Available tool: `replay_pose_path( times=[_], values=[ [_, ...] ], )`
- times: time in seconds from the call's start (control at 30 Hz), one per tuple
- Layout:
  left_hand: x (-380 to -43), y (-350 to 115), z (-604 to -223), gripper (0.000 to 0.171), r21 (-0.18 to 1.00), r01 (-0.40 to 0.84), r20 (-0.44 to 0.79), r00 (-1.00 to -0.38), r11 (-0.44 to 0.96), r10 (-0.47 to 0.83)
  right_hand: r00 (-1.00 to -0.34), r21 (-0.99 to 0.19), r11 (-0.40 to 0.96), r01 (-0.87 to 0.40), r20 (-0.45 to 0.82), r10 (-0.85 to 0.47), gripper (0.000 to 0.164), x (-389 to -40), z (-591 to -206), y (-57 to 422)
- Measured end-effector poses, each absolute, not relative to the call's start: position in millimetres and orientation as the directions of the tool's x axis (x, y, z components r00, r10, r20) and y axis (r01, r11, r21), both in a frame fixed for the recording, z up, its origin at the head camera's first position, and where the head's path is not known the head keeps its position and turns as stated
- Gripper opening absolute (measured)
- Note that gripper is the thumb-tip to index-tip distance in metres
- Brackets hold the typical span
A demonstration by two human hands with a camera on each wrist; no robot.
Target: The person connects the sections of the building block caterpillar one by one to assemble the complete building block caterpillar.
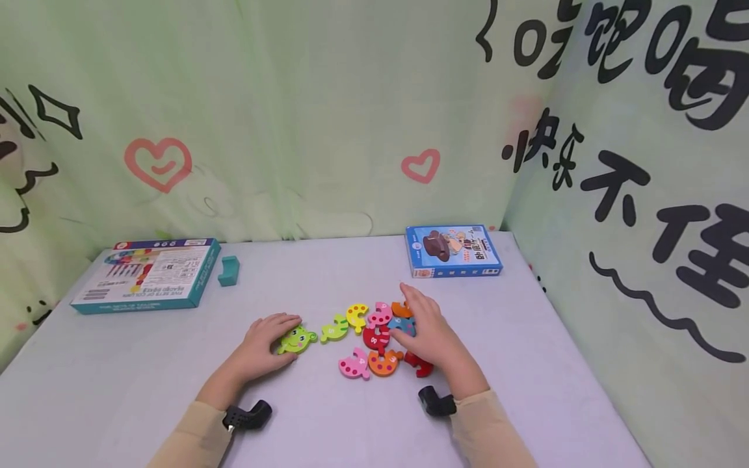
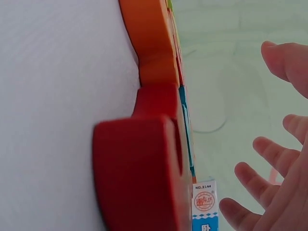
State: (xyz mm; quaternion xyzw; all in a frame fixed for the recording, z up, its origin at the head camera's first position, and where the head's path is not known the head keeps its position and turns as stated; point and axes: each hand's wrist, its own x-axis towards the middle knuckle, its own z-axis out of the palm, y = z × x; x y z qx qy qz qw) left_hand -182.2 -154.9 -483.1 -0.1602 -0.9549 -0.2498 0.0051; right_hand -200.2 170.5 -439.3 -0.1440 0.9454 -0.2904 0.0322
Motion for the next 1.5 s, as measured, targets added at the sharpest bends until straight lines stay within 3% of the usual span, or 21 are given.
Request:
replay_pose_path(
  times=[0.23, 0.6, 0.93, 1.17, 1.5],
  values=[
    [-183.1, -154.2, -484.7, 0.066, 0.486, 0.26, 0.092, -0.965, 0.834, 0.247, -0.957, -0.559, 0.791, -0.25, 0.02, -0.289, 0.086, -199.5, -436.6, 170.6],
    [-183.3, -164.1, -484.4, 0.072, 0.514, 0.256, 0.023, -0.958, 0.819, 0.285, -0.963, -0.558, 0.798, -0.226, 0.005, -0.269, 0.088, -199.5, -437.9, 172.7],
    [-184.1, -157.9, -491.4, 0.076, 0.491, 0.272, 0.085, -0.96, 0.827, 0.266, -0.962, -0.551, 0.802, -0.23, 0.006, -0.272, 0.086, -199.1, -441.8, 181.6],
    [-185.1, -162.1, -487.7, 0.067, 0.506, 0.327, 0.085, -0.94, 0.798, 0.331, -0.97, -0.558, 0.805, -0.204, 0.002, -0.245, 0.086, -202.4, -442.2, 191.9],
    [-189.4, -158.8, -486.0, 0.059, 0.516, 0.294, 0.094, -0.953, 0.804, 0.289, -0.97, -0.561, 0.804, -0.196, -0.011, -0.244, 0.086, -206.0, -439.5, 194.7]
  ],
)
